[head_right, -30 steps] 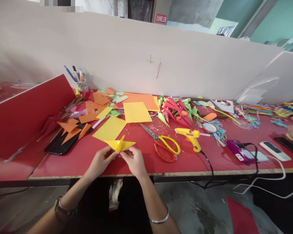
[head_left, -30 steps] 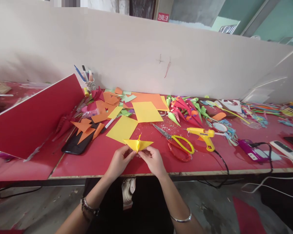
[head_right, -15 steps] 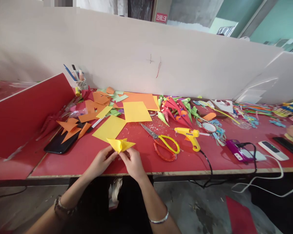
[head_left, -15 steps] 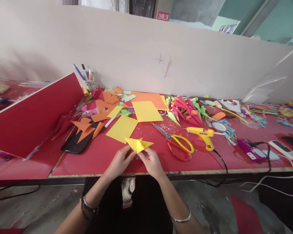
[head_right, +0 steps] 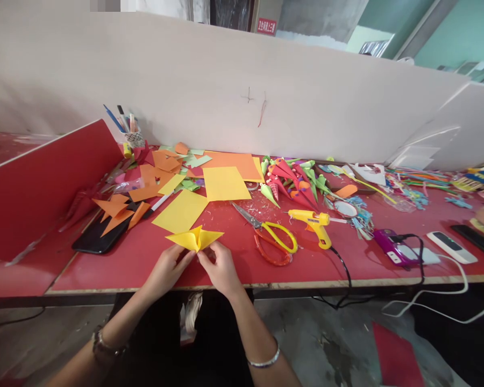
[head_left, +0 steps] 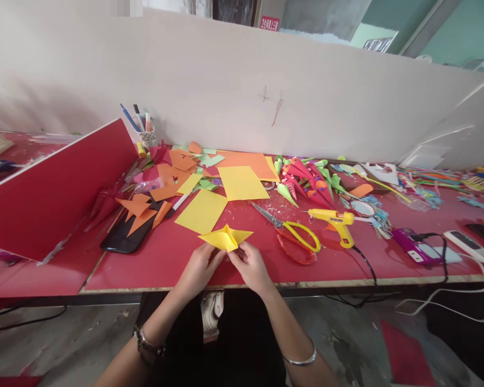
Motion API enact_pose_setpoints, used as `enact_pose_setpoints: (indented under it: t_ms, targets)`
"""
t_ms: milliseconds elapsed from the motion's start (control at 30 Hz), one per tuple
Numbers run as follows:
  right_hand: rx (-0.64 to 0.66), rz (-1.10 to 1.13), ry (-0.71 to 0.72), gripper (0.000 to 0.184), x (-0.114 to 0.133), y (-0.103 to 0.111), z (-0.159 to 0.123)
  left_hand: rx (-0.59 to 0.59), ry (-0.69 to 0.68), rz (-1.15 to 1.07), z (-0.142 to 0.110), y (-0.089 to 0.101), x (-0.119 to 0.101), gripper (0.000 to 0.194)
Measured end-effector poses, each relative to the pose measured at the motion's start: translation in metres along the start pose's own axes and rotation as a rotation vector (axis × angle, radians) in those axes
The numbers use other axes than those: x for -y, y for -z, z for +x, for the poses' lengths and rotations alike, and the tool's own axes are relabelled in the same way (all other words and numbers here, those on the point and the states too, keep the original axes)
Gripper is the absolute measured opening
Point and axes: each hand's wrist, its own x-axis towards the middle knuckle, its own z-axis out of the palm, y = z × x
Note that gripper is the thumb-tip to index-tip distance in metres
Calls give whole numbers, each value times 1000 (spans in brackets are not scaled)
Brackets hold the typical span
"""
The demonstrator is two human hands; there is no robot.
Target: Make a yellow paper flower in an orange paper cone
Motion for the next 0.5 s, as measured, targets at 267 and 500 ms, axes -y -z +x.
enact_pose_setpoints:
  t_ms: [267, 500]
  targets:
    - [28, -76, 53, 18, 6, 1, -2, 59, -18, -131, 1, 2, 0, 21]
    - [6, 153, -50, 23, 7, 2, 1, 51, 25, -269, -1, 2, 4, 20]
